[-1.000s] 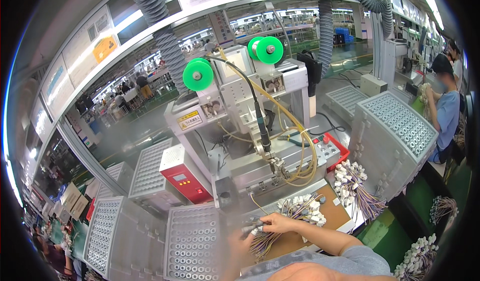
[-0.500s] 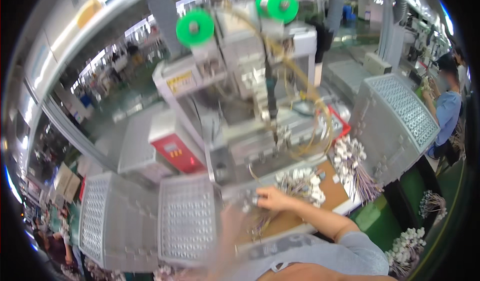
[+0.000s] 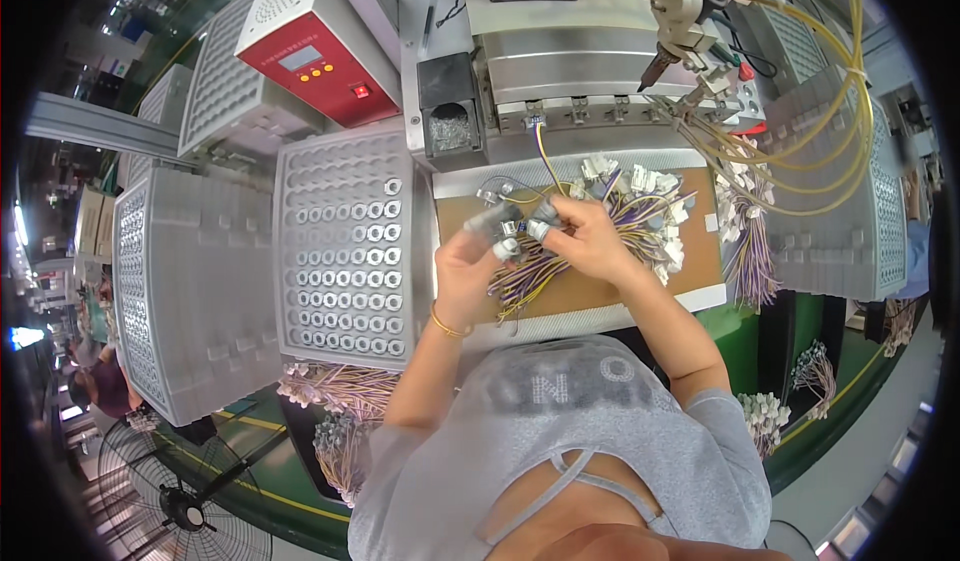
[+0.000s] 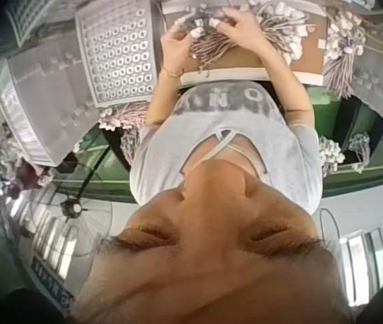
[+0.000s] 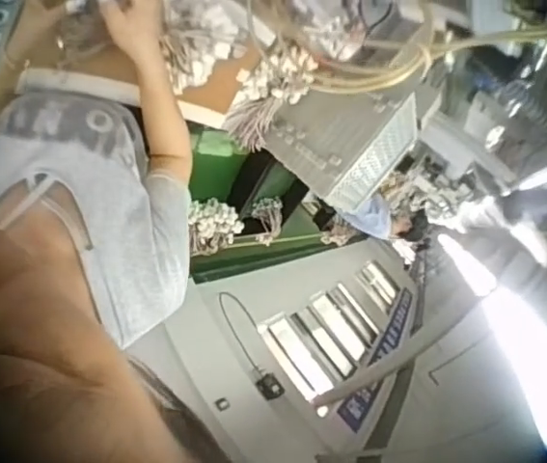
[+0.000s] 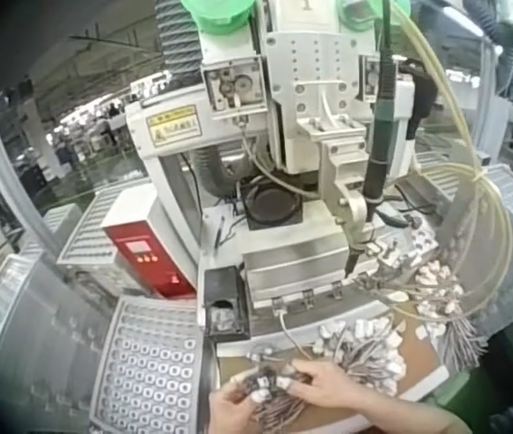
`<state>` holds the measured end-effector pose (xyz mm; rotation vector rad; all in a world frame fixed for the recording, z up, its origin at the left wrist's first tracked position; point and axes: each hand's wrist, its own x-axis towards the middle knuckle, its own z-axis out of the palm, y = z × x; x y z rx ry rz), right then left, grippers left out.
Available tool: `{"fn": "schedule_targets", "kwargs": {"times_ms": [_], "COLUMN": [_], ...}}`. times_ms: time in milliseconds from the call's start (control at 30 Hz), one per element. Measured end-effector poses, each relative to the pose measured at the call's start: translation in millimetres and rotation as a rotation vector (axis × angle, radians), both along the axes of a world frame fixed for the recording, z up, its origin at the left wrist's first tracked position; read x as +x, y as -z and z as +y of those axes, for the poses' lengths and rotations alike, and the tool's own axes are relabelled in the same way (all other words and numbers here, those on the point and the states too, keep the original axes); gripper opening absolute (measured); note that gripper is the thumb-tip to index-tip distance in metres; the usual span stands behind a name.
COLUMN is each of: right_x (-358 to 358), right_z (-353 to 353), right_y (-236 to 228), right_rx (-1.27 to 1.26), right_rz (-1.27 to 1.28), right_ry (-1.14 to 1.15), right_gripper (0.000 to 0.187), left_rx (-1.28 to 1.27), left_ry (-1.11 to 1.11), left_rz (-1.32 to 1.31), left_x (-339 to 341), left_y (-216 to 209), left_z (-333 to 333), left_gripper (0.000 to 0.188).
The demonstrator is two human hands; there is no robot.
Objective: The person assembles wire harnesses by taking metal components from a tray, attaching them to connector ends by hand, and inserting the connectors into a machine for processing.
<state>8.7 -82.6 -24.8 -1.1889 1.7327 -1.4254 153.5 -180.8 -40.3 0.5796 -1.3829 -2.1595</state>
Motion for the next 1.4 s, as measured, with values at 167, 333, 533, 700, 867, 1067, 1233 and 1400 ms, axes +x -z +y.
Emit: {"fn": "schedule_targets", "kwargs": {"times_ms": [167, 333, 533, 700, 867, 1067, 1233, 1400], "right_x": [3, 3, 2, -4, -11, -13, -3, 2], "right_z": [1, -4, 4, 1, 4, 5, 7, 5], "right_y": [-10, -3, -8, -14, -19, -28, -20, -7], "right_rx": [-0.009, 0.011, -0.035, -0.063, -0.055, -0.013, 0.072, 0.086], "right_rz": [-0.053, -0.083, 0.037, 0.107, 0.171, 0.182, 0.093, -0.082], "right_ry": [0.005, -0.012, -0.031, -0.064, -0.130, -0.172, -0.160, -0.049], "right_gripper": [0.009, 0.010, 0.010, 0.014, 0.016, 0.016, 0.010, 0.008], "left_rx": [-0.011, 0.007, 0.037, -0.008, -0.187, -0.642, -0.231, 0.387], "left_ry": [0.029, 0.024, 0.084, 0.169, 0.073, -0.030, 0.011, 0.003], "left_rz": [0.039, 0.012, 0.040, 0.124, 0.096, -0.032, -0.022, 0.144], "left_x": [1, 2, 2, 0, -3, -2, -4, -15], "left_y": [-1, 3, -4, -2, -1, -5, 1, -3], "left_z": [1, 0, 6, 1, 8, 8, 12, 8], "left_gripper": [0.039, 0.039, 0.037, 0.040, 0.034, 0.029, 0.025, 0.020]}}
